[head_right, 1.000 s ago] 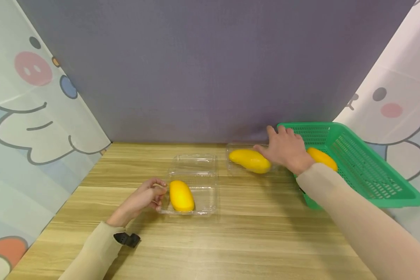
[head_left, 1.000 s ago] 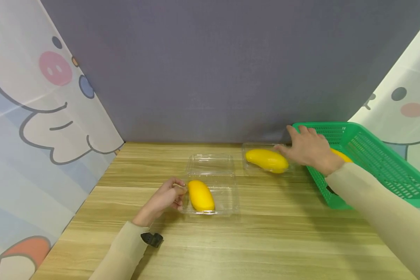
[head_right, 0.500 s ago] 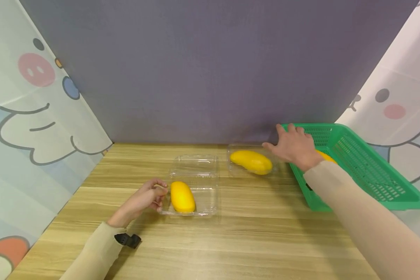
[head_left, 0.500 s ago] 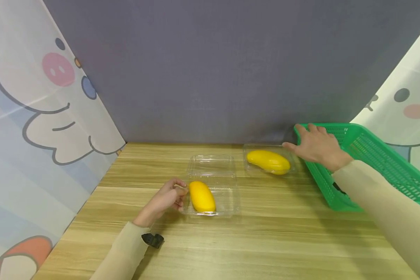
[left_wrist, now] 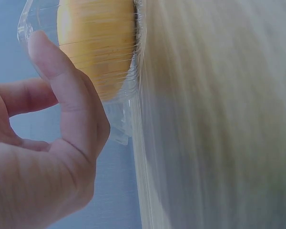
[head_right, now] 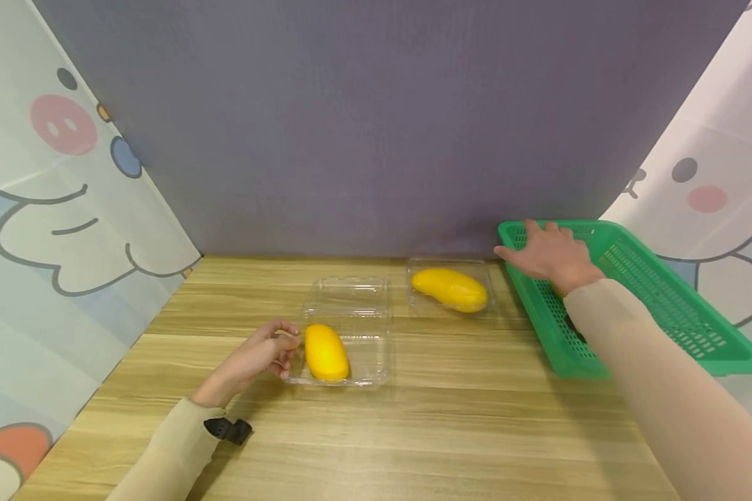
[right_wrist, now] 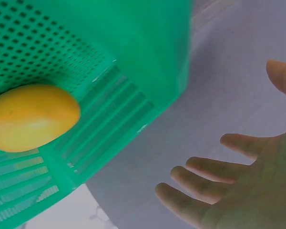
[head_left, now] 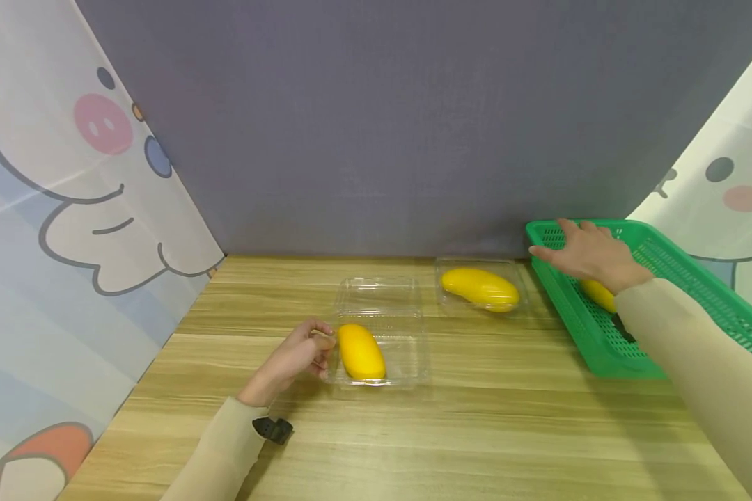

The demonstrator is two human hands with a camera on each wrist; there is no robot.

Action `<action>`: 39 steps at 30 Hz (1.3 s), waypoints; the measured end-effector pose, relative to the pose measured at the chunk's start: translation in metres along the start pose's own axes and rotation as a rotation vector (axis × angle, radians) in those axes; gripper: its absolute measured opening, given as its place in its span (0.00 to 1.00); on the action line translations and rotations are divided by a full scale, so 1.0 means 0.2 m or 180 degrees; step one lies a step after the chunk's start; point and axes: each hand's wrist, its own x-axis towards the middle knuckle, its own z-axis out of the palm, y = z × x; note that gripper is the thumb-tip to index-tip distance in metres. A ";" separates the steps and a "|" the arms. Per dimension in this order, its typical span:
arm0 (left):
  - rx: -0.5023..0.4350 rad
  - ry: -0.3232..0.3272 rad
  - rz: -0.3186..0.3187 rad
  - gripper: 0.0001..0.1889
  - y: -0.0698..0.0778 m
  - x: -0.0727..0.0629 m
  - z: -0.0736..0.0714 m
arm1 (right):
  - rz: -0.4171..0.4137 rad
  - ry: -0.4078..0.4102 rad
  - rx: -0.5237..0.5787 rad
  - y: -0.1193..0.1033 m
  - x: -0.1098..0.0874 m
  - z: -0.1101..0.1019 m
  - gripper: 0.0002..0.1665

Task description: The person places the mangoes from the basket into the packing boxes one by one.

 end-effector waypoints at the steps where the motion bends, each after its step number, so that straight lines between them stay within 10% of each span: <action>1: 0.0005 -0.0007 0.0004 0.16 0.00 0.00 0.00 | 0.0015 -0.0014 0.0018 0.02 0.00 0.00 0.67; 39: -0.0012 -0.0040 -0.0016 0.16 0.00 0.00 0.00 | 0.0235 -0.0590 0.0285 0.39 0.07 0.09 0.67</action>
